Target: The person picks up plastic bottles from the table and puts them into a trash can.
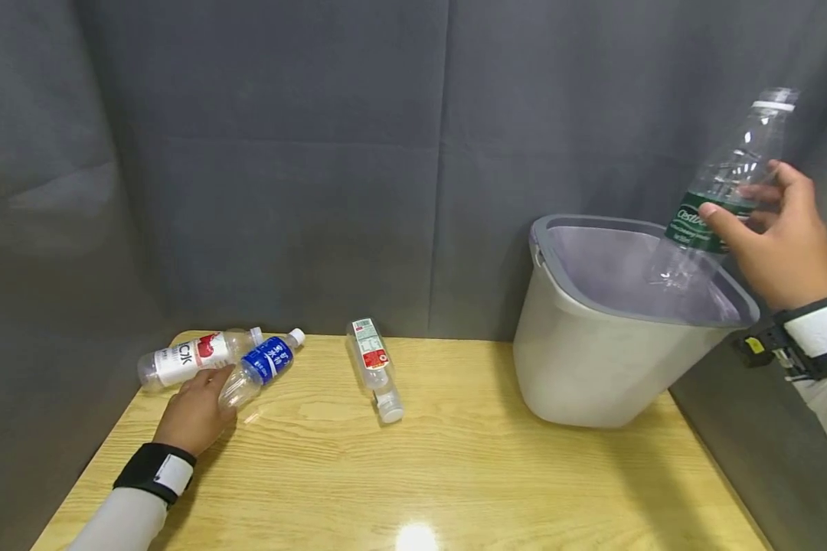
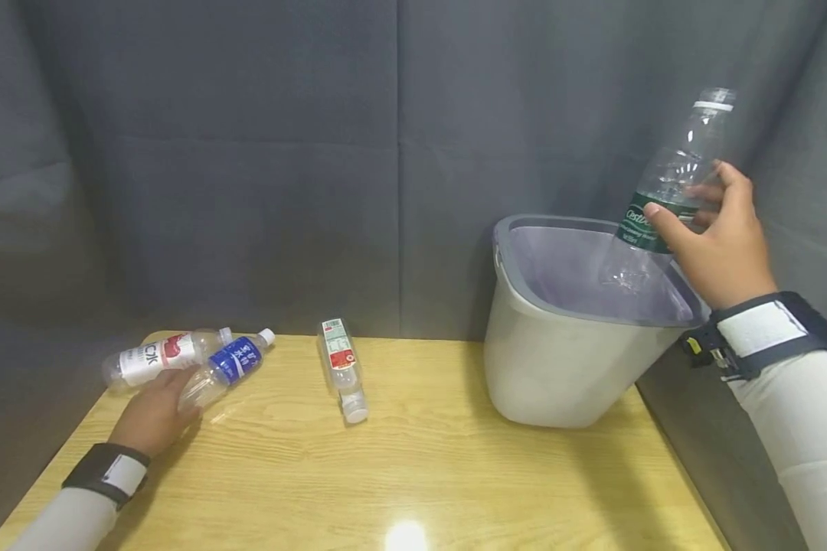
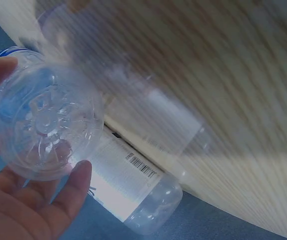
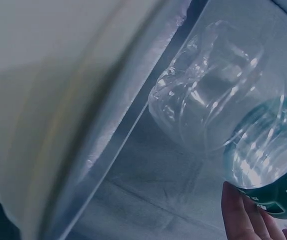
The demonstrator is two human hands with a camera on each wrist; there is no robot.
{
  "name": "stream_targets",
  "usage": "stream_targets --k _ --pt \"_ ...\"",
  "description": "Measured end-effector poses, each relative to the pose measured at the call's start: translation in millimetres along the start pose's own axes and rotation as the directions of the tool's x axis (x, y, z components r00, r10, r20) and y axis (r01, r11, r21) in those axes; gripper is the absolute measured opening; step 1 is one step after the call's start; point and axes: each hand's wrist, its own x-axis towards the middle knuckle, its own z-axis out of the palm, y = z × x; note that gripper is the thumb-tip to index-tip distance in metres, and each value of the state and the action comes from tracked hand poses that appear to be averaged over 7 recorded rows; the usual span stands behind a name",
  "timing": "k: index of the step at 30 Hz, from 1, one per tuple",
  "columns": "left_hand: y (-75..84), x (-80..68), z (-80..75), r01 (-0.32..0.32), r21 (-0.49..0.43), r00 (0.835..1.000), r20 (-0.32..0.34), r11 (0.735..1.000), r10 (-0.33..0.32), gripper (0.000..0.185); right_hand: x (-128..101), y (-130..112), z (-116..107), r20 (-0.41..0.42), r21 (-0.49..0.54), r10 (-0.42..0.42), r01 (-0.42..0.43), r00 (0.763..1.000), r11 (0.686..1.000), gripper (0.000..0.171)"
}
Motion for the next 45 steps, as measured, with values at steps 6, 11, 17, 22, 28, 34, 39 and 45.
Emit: stream_targets --k 6,11,17,22,28,34,39,45 --pt "-1.8 1.5 -1.0 0.014 -0.007 1.000 0.002 1.000 -0.014 0.071 -3.4 -1.5 4.0 0.051 0.020 -0.019 0.019 0.999 1.000 0.088" --pt "1.0 0.7 1.0 0.045 0.007 0.999 0.024 0.999 -0.045 0.078 -4.8 1.6 5.8 0.104 0.007 -0.058 0.058 0.993 0.998 0.090" --pt "0.8 -1.0 2.4 0.088 0.021 0.995 0.043 0.996 -0.089 0.079 -9.0 5.8 10.4 0.118 -0.028 -0.063 0.067 0.991 0.997 0.085" --pt "-1.1 -7.1 0.2 0.125 -0.002 0.990 0.059 0.992 -0.125 0.078 -15.9 4.4 12.8 0.117 -0.023 -0.074 0.078 0.990 0.997 0.078" --pt "9.6 -16.8 -8.4 0.125 -0.043 0.992 -0.002 0.991 -0.125 0.076 -36.4 0.7 18.9 0.103 0.060 -0.136 0.130 0.985 0.990 0.066" --pt "51.5 -25.0 -25.1 0.031 -0.077 0.992 -0.117 0.997 -0.040 0.080 -63.1 -17.4 30.2 0.041 0.251 -0.224 0.207 0.974 0.946 0.053" --pt "91.2 -30.5 -38.2 -0.030 -0.135 0.981 -0.195 0.990 0.003 0.080 -88.3 -37.3 39.8 -0.008 0.359 -0.311 0.293 0.950 0.886 0.049" --pt "135.4 -46.3 -45.9 -0.095 -0.203 0.965 -0.258 0.975 0.040 0.082 -128.1 -50.6 65.4 0.018 0.777 -0.438 0.263 0.899 0.572 0.049"
